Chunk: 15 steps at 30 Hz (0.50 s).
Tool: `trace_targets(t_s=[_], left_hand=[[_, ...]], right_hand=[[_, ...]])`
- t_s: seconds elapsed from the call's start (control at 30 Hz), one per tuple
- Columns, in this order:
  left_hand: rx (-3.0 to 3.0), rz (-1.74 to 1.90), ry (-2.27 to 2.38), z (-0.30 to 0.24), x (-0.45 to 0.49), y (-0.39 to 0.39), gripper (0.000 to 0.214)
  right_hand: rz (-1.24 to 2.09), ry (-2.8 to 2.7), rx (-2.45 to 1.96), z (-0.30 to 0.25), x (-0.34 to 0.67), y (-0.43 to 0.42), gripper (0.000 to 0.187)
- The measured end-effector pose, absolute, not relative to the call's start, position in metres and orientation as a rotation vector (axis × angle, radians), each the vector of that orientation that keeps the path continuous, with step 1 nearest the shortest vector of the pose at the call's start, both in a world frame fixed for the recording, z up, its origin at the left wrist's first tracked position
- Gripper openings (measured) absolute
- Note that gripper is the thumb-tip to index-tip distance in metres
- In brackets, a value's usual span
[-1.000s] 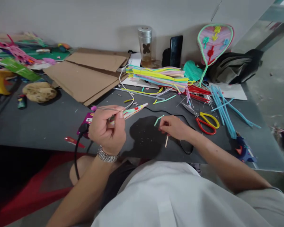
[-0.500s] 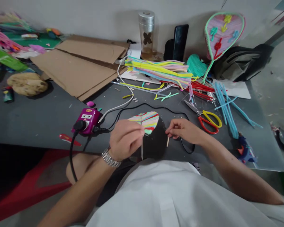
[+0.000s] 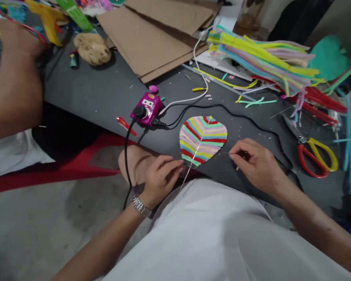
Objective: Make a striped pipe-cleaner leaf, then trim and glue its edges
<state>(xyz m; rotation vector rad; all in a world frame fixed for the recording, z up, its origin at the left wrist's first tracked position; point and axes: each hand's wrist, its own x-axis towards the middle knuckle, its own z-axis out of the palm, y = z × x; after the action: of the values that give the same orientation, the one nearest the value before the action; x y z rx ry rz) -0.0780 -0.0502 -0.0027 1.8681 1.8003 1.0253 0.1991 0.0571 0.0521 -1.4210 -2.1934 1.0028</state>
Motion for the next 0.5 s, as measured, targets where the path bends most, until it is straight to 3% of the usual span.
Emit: trace_targets(t_s=[0.2,0.5], left_hand=[[0.876,0.914,1.596,0.009,-0.059,-0.052,0.025],[0.413,0.799,1.396,0.029,-0.052,-0.048,0.028]], right_hand=[[1.014,-2.293,-1.322,0.045,0.184,0.043,0.014],[1.271,-2.196,-1.228,0.044,0.178,0.037,0.013]])
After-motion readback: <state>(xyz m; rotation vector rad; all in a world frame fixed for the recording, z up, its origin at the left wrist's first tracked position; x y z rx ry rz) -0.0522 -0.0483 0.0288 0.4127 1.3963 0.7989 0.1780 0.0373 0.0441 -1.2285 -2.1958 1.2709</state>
